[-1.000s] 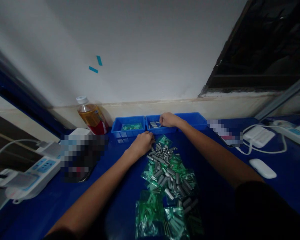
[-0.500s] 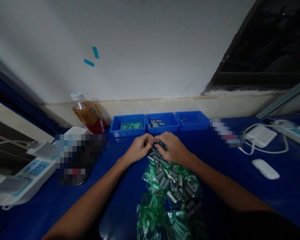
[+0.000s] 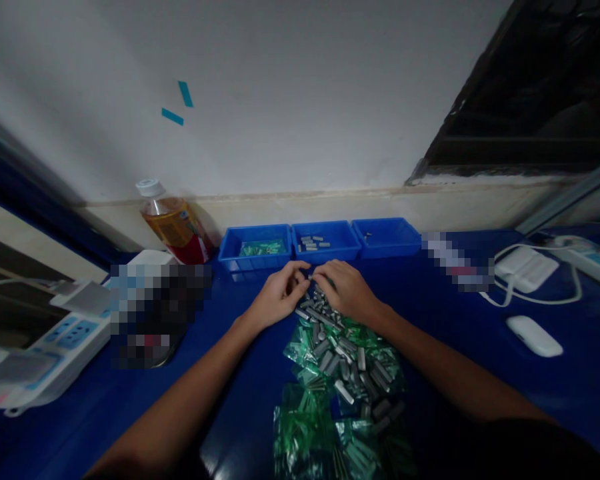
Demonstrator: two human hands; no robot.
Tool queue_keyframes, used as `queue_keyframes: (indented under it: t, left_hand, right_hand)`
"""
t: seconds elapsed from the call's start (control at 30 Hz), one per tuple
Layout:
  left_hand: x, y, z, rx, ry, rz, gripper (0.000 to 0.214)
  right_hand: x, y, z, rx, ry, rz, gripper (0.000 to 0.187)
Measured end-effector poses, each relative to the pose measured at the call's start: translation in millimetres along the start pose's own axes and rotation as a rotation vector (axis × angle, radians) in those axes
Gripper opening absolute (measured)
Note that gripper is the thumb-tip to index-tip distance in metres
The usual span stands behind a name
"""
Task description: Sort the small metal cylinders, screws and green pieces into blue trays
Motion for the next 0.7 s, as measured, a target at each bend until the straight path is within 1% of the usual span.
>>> queue_keyframes:
  t: [0.07,0.13,0.2,0.27,0.33,0.4,0.47,0.53,0.63,0.7]
  left_hand:
    - [2.8,-2.2,-6.7,-0.070,-0.039,-0.011,0.031]
    - [4.6,-4.8,-11.5,-0.156,-0.053,-0.011,0.021]
    - [5.5,-4.7,-13.7,-0.218,-0.047,-0.022,0.016]
    - [5.7,-2.2,-13.6,-0.239,-0.031,-0.040,0.017]
    - [5.6,1.8,-12.0,-0.237,-0.014,-0.063,0.019]
    - [5.8,6.6,-9.7,-0.227,0.001,-0.093,0.022]
    - [6.1,9.0,-7.8,-0.219,0.007,-0.107,0.025]
    - [6.0,7.8,-7.2,-0.213,0.006,-0.092,0.025]
    - [5.7,3.4,-8.8,-0.214,-0.001,-0.057,0.027]
    - [5.1,0.2,-11.0,-0.228,-0.013,-0.028,0.029]
  right_hand:
    - [-0.4,-1.0,-1.7,-0.008,-0.016,0.011,0.019]
    - [-0.8,-3.0,-1.1,-0.014,-0.020,0.030,0.021]
    - [-0.7,-4.8,0.3,-0.020,-0.019,0.048,0.023]
    - [0.1,-4.7,-0.8,-0.051,-0.034,0.047,0.022]
    - [1.7,-2.1,-3.9,-0.110,-0.053,0.023,0.015]
    - [3.2,1.1,-3.1,-0.138,-0.032,-0.003,0.017]
    - [4.0,1.9,4.1,-0.095,0.033,-0.004,0.019]
    - [4.5,0.3,12.2,-0.022,0.086,0.006,0.012]
    - [4.0,1.1,18.8,0.034,0.108,-0.005,0.011]
    - [2.2,7.8,19.0,0.064,0.115,-0.032,0.012]
Point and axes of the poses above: each hand's wrist, its own x-axis away from the middle knuckle, its own y-axis out of the back of the hand, z = x × y, the point moved 10 cm from there along -x, towards the middle knuckle, and after that the axes turned 11 degrees about z, right-handed, at the moved point
